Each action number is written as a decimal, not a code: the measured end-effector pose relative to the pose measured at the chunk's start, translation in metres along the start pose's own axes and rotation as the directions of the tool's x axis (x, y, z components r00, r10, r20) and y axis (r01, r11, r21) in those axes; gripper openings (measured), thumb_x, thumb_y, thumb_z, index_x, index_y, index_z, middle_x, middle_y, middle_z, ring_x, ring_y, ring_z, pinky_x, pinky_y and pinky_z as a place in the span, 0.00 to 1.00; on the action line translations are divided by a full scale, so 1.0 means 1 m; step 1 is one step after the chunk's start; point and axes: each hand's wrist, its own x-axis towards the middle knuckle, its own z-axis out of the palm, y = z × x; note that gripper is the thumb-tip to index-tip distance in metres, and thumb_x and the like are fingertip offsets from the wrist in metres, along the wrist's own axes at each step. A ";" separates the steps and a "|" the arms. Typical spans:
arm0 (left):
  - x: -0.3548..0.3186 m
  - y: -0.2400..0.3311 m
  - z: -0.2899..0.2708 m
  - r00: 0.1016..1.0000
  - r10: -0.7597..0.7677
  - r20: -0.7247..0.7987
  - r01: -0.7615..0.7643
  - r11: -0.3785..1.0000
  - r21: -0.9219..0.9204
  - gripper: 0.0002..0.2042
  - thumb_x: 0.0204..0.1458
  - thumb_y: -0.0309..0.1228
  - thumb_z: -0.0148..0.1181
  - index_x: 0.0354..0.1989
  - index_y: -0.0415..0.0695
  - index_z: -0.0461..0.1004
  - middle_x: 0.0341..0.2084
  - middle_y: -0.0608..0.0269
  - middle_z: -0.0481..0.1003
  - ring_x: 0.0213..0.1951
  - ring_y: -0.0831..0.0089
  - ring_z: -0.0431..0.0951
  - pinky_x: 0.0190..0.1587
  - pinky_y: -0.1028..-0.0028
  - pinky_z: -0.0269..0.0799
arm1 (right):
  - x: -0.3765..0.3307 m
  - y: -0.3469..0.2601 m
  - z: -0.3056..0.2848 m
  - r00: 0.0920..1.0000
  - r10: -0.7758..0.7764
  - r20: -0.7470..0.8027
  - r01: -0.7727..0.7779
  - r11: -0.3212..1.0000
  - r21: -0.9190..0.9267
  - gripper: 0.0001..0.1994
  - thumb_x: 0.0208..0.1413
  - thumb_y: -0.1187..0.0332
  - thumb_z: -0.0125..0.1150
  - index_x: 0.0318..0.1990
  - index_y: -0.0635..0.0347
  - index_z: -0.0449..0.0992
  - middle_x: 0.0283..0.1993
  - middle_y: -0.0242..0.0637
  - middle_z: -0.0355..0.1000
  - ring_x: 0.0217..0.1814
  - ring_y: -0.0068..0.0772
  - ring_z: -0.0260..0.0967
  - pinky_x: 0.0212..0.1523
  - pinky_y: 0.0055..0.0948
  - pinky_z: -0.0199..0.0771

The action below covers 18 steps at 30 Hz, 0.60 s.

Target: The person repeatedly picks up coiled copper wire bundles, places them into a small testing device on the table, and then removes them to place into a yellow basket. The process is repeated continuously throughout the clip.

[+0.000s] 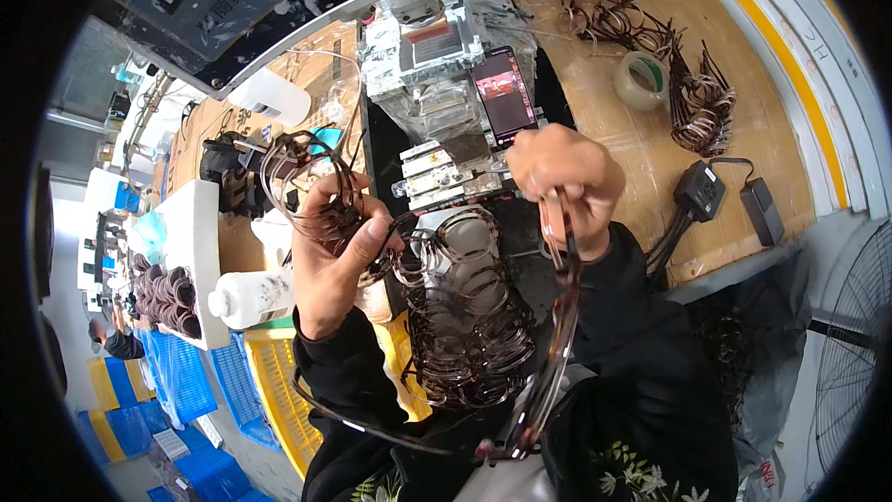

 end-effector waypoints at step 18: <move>0.004 0.010 0.028 0.973 -0.082 0.217 -0.001 0.934 0.356 0.12 0.43 0.27 0.69 0.30 0.39 0.70 0.24 0.70 0.70 0.29 0.83 0.67 0.34 0.81 0.64 | 0.007 -0.032 0.004 0.972 -0.090 0.217 0.078 0.995 0.064 0.15 0.58 0.61 0.54 0.27 0.66 0.71 0.24 0.41 0.68 0.14 0.24 0.54 0.12 0.23 0.50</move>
